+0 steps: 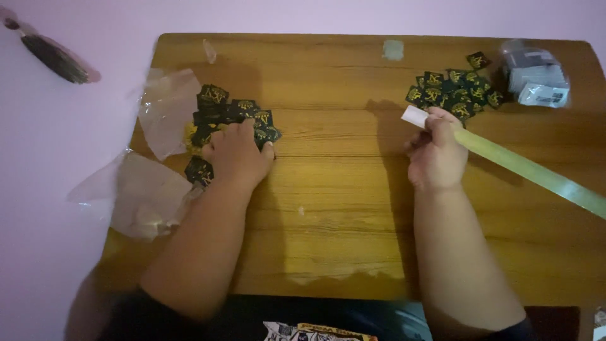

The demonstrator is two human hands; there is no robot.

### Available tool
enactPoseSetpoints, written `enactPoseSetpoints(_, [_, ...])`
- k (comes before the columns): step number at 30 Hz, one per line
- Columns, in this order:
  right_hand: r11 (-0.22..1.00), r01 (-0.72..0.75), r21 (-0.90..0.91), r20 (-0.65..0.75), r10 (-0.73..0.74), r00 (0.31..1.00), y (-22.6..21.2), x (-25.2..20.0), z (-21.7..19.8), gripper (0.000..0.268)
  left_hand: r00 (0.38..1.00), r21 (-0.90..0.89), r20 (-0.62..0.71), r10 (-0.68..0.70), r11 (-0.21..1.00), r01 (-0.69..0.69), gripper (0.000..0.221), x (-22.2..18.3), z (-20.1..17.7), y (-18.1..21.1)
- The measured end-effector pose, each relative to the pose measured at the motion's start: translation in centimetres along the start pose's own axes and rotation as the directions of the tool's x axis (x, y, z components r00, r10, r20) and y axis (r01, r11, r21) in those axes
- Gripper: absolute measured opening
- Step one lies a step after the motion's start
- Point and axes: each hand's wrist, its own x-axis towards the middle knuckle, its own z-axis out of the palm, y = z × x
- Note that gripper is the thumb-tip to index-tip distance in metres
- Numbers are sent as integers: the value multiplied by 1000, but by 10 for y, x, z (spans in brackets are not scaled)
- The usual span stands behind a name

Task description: Measuring individual clothing labels using a metal ruler for quality control purposes.

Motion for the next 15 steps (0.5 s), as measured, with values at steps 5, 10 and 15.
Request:
enactPoseSetpoints(5, [992,-72,-99,96,82,992,4,-9,1,24,999,72,-42,-15,997,18,36,8,9,-6])
enactPoseSetpoints(10, [994,-70,-84,128,81,988,5,-18,4,25,993,56,-120,7,998,0,27,4,4,-4])
enactPoseSetpoints(15, [992,-43,-115,215,67,974,12,-21,2,25,983,19,-183,32,999,-29,32,-8,-9,7])
